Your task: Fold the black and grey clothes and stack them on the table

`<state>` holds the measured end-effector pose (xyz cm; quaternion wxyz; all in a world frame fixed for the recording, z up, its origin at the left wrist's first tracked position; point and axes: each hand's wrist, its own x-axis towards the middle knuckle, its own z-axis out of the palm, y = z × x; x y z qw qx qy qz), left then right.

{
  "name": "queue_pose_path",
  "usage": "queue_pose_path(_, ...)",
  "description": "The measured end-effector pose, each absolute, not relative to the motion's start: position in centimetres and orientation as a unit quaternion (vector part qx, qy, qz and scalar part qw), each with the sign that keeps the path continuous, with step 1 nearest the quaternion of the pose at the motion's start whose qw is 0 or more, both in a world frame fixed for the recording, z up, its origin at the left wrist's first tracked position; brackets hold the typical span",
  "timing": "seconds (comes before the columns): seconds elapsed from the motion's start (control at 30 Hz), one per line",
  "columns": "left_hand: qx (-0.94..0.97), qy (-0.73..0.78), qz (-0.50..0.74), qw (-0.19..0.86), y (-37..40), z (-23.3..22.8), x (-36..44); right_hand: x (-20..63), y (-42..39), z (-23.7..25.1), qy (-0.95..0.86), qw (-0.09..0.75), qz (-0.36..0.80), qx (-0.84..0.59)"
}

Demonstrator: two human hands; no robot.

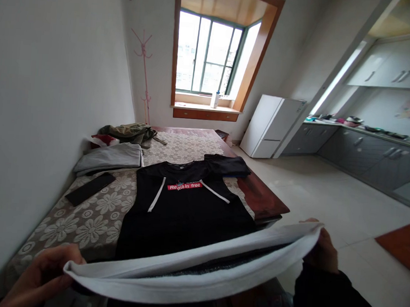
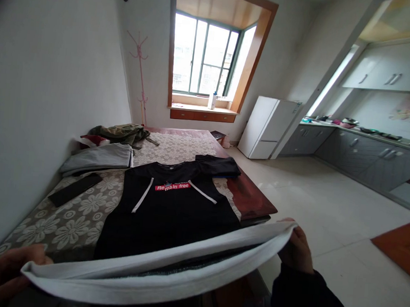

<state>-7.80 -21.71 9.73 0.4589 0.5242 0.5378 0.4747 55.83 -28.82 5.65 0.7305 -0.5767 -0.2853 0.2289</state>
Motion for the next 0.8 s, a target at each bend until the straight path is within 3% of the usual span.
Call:
queue_pose_path(0.2,0.608,0.502,0.389,0.477,-10.1,12.9,-6.1,54.2,-18.0,10.4,-0.383,0.699,0.262,-0.544)
queue_pose_path(0.4,0.627,0.505,0.331,0.493,-3.3,12.4,-3.4,53.7,-11.2,10.5,-0.485,0.548,0.320,-0.602)
queue_pose_path(0.57,0.647,0.457,0.318,0.521,-1.2,14.3,-4.3,54.7,-9.3,11.2,-0.486,0.580,0.360,-0.546)
queue_pose_path(0.8,0.628,0.561,0.357,0.404,8.1,10.6,-3.1,56.6,1.5,9.5,-0.492,0.524,0.251,-0.648)
